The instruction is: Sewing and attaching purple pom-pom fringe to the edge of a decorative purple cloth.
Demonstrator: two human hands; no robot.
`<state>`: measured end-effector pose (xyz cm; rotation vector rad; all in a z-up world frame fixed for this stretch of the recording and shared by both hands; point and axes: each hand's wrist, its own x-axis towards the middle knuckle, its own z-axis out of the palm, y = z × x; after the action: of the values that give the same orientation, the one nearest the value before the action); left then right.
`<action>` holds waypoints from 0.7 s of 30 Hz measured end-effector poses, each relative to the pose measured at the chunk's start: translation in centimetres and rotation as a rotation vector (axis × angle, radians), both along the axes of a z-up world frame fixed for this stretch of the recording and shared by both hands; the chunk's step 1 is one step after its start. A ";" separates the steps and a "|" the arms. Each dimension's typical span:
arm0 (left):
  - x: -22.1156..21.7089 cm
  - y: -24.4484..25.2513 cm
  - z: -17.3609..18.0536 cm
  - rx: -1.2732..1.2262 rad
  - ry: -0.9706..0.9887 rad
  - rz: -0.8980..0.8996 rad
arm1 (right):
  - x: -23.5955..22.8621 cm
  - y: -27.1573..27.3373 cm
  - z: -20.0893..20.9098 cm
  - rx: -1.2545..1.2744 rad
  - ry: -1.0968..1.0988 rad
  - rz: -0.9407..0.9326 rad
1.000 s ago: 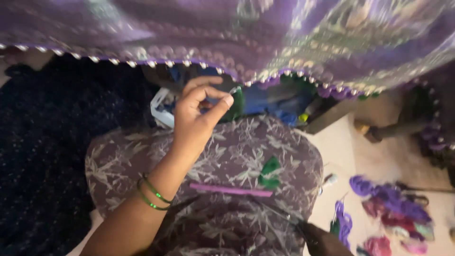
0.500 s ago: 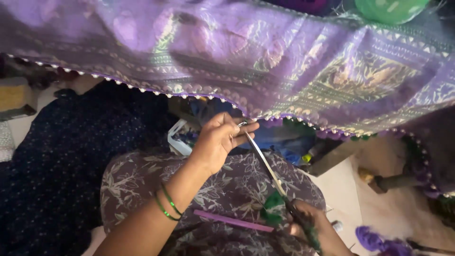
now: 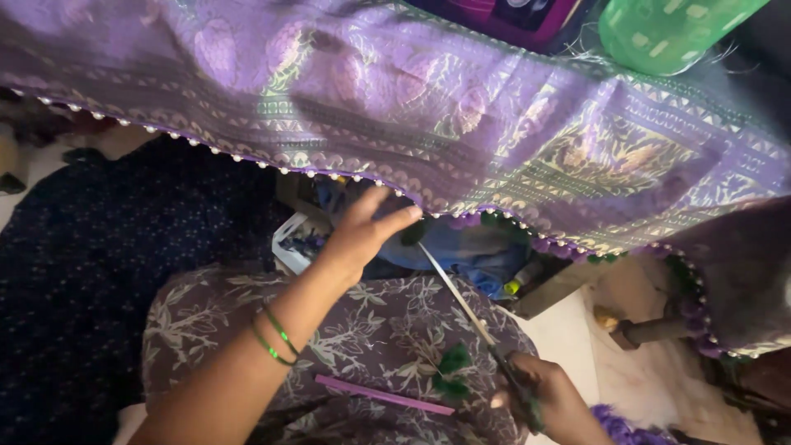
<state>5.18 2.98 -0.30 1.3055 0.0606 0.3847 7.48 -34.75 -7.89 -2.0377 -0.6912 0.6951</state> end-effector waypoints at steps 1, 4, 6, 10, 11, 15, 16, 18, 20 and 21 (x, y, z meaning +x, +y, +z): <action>1.2 0.2 -0.9 -0.006 -0.005 0.001 | 0.3 -0.3 0.6 -0.006 -0.005 0.001; 3.4 0.4 -3.1 0.119 0.100 -0.121 | 0.8 -1.1 2.8 -0.178 0.066 -0.189; 3.7 0.7 -3.2 0.173 -0.034 -0.153 | 1.1 -1.2 5.1 -0.023 -0.143 0.005; 3.0 0.1 -4.5 0.290 -0.176 -0.108 | 1.1 0.7 8.5 -0.265 -0.308 -0.092; 2.8 -0.2 -4.5 0.358 -0.161 -0.070 | 1.2 1.3 9.0 -0.270 -0.322 -0.105; 1.8 -0.8 -5.7 0.430 -0.170 0.025 | 1.4 2.9 10.1 -0.311 -0.443 -0.115; 1.7 -0.7 -5.9 0.429 -0.176 0.033 | 1.5 3.7 10.5 -0.310 -0.452 -0.110; 1.4 -0.9 -6.5 0.334 -0.190 -0.014 | 1.5 5.1 11.3 -0.395 -0.463 -0.130; 1.6 -0.9 -7.2 0.337 -0.175 0.007 | 1.7 6.4 12.1 -0.407 -0.521 -0.084; 1.7 -0.9 -7.5 0.345 -0.159 0.028 | 1.9 7.1 12.5 -0.415 -0.578 -0.038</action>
<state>6.87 2.04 -7.85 1.6103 -0.1268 0.5387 9.35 -27.68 4.56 -2.6688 -0.8799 0.2235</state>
